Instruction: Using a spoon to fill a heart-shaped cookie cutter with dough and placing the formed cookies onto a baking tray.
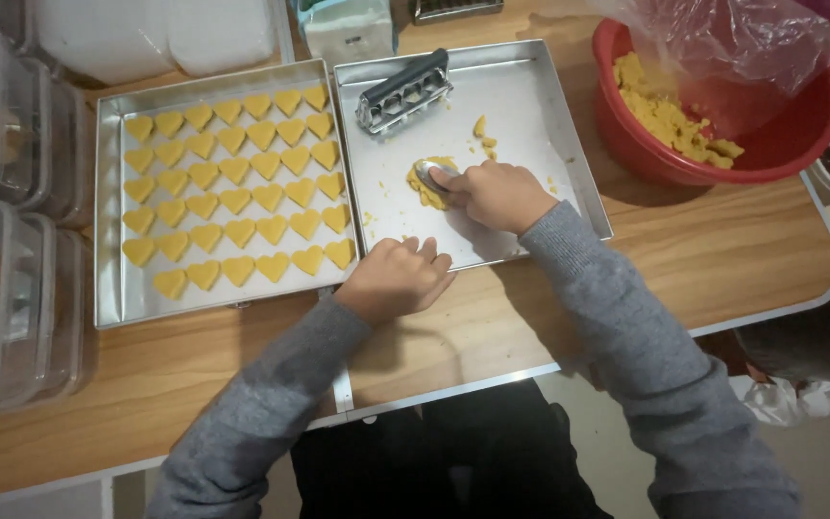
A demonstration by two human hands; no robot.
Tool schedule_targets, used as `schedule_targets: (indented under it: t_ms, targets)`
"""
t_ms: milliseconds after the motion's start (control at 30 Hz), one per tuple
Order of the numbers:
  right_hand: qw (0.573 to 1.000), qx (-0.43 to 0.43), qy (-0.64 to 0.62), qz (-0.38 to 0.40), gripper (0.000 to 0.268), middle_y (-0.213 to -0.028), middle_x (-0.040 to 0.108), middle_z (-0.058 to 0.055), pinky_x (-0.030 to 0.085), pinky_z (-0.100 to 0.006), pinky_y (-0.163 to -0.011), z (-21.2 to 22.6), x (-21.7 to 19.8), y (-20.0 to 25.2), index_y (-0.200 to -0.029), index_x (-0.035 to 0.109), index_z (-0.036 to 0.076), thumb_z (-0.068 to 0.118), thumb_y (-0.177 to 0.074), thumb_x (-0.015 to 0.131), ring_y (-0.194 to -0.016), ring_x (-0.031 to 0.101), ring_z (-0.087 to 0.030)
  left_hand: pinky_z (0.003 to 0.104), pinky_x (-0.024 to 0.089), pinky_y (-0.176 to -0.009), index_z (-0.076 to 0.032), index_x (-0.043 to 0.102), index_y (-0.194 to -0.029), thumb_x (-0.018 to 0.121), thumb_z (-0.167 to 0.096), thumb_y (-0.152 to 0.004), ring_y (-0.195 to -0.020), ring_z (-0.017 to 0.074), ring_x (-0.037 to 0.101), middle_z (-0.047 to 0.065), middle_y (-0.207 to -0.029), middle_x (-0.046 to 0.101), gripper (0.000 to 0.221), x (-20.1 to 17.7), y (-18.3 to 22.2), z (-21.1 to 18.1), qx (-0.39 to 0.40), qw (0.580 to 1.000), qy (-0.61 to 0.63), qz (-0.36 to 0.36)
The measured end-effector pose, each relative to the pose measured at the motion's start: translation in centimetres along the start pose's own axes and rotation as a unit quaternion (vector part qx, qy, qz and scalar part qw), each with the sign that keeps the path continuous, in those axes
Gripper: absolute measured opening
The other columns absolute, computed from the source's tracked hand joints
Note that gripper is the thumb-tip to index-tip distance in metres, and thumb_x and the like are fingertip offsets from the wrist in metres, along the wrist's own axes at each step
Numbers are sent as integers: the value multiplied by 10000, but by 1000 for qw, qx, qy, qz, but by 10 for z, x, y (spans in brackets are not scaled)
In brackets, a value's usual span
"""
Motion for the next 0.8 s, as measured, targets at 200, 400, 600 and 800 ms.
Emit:
schedule_targets:
  t_ms: [200,400,600,800]
  targets:
    - [1000,4,-8,7,339,-1075,785,-108,582,-495,-851,4,-3,0,-1311,711,278,308,-998,583,-964,754,-326,302,479,-449,-124,680,-749,608,-283,-927,-505,224,631,103,-607,642,249,-10,-6,2,4,1000,15,16]
    - [999,3,-20,27,340,-1135,774,-125,569,-497,-865,7,-8,4,-1320,704,224,282,-1014,568,-996,746,-338,293,493,-467,-133,681,-770,649,-305,-916,-530,219,644,94,-625,657,228,-15,-7,3,3,1000,16,23]
    - [999,2,-21,34,347,-1167,763,-131,571,-479,-856,8,-9,5,-1336,693,209,274,-1017,574,-1007,742,-331,298,508,-487,-130,671,-750,661,-289,-927,-545,222,658,105,-631,678,238,-19,-9,3,-5,999,18,36]
    - [999,-6,-24,29,338,-1140,769,-120,562,-471,-847,2,-4,-1,-1319,705,213,281,-1014,577,-980,741,-334,309,530,-498,-124,707,-800,680,-322,-923,-556,230,669,115,-669,706,235,-18,-7,3,-10,998,33,46]
Point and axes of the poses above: each hand's wrist, its own y-axis away from the middle knuckle, its own x-axis out of the palm, z = x × y, the point moved 4 cm from there along -y, towards the middle knuckle
